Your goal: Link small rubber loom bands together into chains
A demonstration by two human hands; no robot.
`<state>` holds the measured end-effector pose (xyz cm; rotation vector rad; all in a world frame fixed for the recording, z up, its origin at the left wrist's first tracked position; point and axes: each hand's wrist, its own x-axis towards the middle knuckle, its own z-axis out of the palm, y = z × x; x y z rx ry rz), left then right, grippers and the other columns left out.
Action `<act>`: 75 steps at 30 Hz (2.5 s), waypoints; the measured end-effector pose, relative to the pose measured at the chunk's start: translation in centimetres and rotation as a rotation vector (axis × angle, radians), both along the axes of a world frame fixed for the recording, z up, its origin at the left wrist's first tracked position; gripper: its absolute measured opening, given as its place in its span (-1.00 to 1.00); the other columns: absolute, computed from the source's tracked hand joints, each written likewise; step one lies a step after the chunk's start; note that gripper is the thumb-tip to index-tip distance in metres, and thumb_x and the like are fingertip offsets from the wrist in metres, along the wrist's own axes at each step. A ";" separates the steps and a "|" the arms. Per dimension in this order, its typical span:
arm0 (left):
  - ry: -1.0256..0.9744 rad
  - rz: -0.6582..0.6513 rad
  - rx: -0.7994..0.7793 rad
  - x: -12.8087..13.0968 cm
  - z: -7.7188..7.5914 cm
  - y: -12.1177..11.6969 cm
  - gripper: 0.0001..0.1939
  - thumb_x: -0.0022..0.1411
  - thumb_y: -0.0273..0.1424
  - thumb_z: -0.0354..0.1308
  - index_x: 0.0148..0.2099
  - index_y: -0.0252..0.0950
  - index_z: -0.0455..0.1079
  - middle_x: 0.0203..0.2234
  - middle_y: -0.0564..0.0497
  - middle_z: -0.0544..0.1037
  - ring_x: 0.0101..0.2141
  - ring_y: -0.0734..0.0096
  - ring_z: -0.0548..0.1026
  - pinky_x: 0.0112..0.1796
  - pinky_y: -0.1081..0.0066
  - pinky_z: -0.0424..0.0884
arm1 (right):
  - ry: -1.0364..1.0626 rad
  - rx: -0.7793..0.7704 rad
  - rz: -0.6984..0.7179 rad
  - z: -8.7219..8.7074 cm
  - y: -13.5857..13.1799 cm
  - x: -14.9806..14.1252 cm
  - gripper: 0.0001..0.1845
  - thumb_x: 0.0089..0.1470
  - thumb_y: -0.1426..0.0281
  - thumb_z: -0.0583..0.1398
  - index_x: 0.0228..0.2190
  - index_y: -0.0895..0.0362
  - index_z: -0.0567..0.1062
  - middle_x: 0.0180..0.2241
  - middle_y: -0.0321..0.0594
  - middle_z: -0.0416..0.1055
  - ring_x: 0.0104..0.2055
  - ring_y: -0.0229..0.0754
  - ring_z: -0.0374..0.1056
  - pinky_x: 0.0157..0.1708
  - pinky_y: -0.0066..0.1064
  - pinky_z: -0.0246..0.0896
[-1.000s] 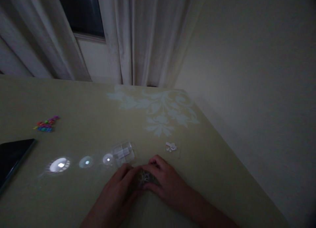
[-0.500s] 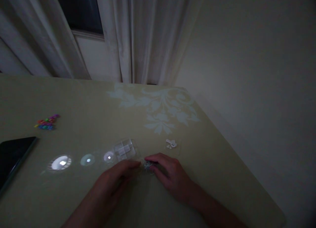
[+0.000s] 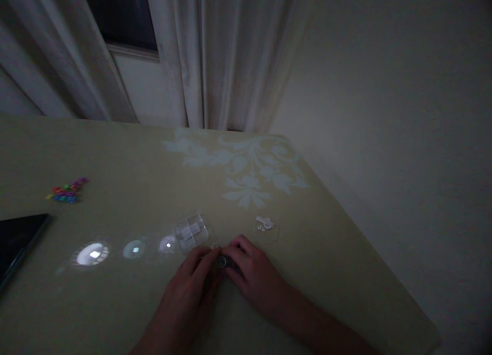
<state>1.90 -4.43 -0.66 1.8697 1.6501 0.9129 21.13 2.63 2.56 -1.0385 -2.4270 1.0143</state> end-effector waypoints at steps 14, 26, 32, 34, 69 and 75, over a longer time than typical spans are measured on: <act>-0.166 -0.009 0.074 -1.0 1.2 0.1 -0.60 0.37 -0.50 0.00 0.15 -0.14 0.48 -0.05 -0.03 0.70 -0.07 0.23 0.67 -0.04 0.29 0.59 | 0.251 0.087 0.009 0.7 0.6 0.9 -0.76 0.45 0.38 0.16 -0.02 0.07 0.63 -0.11 -0.14 0.56 -0.06 -0.14 0.47 0.00 -0.32 0.36; -0.020 -0.116 -0.048 -3.9 1.5 -0.6 -0.52 0.23 -0.45 0.19 0.17 0.02 0.52 0.11 0.00 0.63 0.02 0.17 0.66 -0.02 0.31 0.62 | 0.116 0.049 -0.029 1.7 2.0 3.6 -0.77 0.37 0.29 0.28 -0.01 0.08 0.64 -0.15 -0.14 0.59 -0.10 -0.13 0.51 -0.04 -0.29 0.40; 0.062 -0.029 0.032 -1.3 0.4 -0.6 -0.37 0.18 -0.41 0.31 0.31 -0.10 0.43 0.11 -0.13 0.61 0.05 0.03 0.63 0.02 0.15 0.62 | -0.028 -0.018 0.017 1.5 1.1 2.5 -0.32 0.07 0.28 0.51 0.19 0.06 0.51 0.04 -0.11 0.42 0.07 -0.04 0.41 0.13 -0.24 0.37; 0.051 -0.044 0.033 -0.5 0.2 -0.3 -0.49 0.28 -0.35 0.27 0.27 -0.18 0.47 0.00 -0.16 0.64 -0.03 0.06 0.66 -0.03 0.17 0.63 | -0.023 -0.013 0.045 1.2 0.7 1.8 -0.52 0.22 0.40 0.40 0.15 0.05 0.54 -0.01 -0.14 0.43 0.03 -0.10 0.42 0.09 -0.30 0.37; 0.011 -0.080 0.010 -2.4 1.0 -0.5 -0.39 0.13 -0.43 0.33 0.24 -0.03 0.47 0.15 -0.06 0.58 0.09 0.05 0.61 0.09 0.14 0.58 | -0.137 -0.117 0.017 3.0 0.4 3.0 -0.23 0.08 0.28 0.50 0.25 0.07 0.41 0.05 -0.13 0.43 -0.09 -0.10 0.47 -0.03 -0.30 0.39; -0.088 -0.079 0.022 -0.2 1.0 0.3 -0.64 0.33 -0.45 0.20 0.14 -0.13 0.55 -0.03 -0.10 0.65 -0.08 0.21 0.67 -0.07 0.32 0.63 | -0.147 -0.014 0.045 1.6 -0.9 0.5 -0.72 0.30 0.55 0.27 0.02 0.13 0.55 -0.07 -0.13 0.47 -0.05 -0.10 0.45 0.02 -0.30 0.39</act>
